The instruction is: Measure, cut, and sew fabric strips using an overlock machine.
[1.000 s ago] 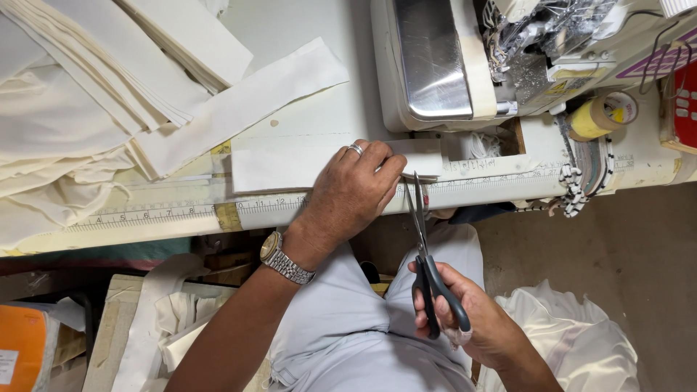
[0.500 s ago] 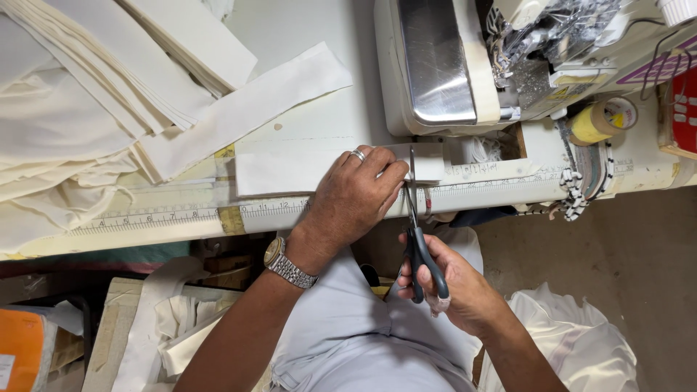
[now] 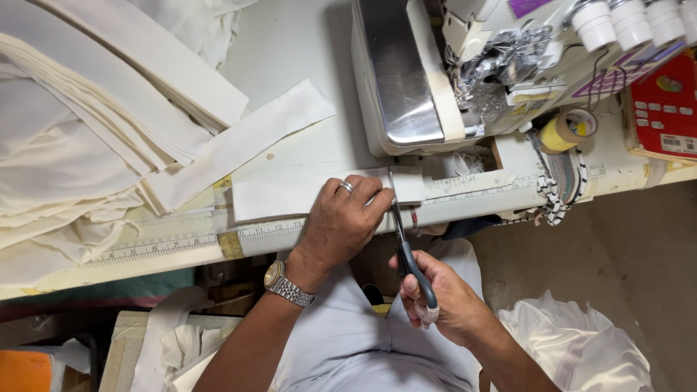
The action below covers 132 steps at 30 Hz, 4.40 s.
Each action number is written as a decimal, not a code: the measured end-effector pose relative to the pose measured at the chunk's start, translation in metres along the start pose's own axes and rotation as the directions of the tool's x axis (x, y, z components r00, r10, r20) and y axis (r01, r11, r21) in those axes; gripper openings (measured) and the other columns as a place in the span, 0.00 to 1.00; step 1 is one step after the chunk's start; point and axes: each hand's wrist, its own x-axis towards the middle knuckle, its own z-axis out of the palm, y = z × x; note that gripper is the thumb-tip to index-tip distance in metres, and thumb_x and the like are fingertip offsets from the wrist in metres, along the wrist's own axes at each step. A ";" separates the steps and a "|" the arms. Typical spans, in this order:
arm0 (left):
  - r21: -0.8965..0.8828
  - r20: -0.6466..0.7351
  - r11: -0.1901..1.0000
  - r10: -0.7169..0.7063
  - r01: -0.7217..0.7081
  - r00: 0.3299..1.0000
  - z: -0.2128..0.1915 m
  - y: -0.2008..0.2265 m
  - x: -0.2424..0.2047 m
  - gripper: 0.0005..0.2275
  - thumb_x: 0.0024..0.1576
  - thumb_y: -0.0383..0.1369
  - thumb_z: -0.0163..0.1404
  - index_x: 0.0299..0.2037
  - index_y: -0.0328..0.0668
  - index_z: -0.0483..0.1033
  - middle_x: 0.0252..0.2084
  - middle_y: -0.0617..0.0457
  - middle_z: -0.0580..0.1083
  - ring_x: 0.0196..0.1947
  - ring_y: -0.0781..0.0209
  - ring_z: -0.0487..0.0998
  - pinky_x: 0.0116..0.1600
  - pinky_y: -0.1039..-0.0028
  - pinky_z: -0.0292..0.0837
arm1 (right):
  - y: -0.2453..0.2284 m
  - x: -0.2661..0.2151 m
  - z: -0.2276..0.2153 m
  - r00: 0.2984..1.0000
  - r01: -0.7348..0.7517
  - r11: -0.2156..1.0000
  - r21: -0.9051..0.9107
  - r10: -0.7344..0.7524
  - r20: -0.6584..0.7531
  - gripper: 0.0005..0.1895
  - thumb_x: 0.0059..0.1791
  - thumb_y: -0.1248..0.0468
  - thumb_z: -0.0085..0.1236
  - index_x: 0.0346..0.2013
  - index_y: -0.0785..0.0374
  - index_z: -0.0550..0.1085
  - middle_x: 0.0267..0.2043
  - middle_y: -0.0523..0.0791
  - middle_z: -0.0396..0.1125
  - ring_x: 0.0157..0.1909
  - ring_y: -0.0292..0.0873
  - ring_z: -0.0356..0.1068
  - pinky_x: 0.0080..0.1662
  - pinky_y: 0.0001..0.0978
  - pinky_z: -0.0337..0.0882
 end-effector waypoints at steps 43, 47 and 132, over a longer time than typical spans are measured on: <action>-0.174 0.147 0.969 -0.152 0.177 0.977 0.015 0.003 -0.011 0.08 0.51 0.34 0.60 0.40 0.50 0.80 0.40 0.59 0.76 0.38 0.65 0.73 0.41 0.70 0.65 | -0.113 -0.055 -0.225 0.505 -0.110 0.561 -0.821 -0.679 -0.532 0.29 0.49 0.65 0.55 0.67 0.55 0.66 0.30 0.46 0.72 0.27 0.43 0.73 0.31 0.35 0.69; -0.245 0.222 0.935 -0.205 0.258 0.953 -0.011 0.010 -0.006 0.10 0.52 0.36 0.58 0.43 0.47 0.80 0.44 0.58 0.76 0.42 0.63 0.75 0.47 0.67 0.66 | -0.170 0.025 -0.247 0.507 -0.214 0.229 -0.950 -0.805 -0.308 0.19 0.47 0.69 0.51 0.53 0.67 0.71 0.44 0.58 0.73 0.42 0.63 0.72 0.43 0.54 0.70; -0.155 -0.056 0.894 -0.434 0.421 0.899 -0.090 -0.026 0.051 0.12 0.59 0.26 0.52 0.52 0.39 0.78 0.41 0.46 0.72 0.42 0.41 0.77 0.45 0.56 0.71 | -0.124 0.065 -0.063 0.269 0.137 -0.144 -0.980 -0.947 0.176 0.14 0.55 0.54 0.64 0.45 0.58 0.72 0.34 0.49 0.70 0.39 0.58 0.74 0.44 0.49 0.72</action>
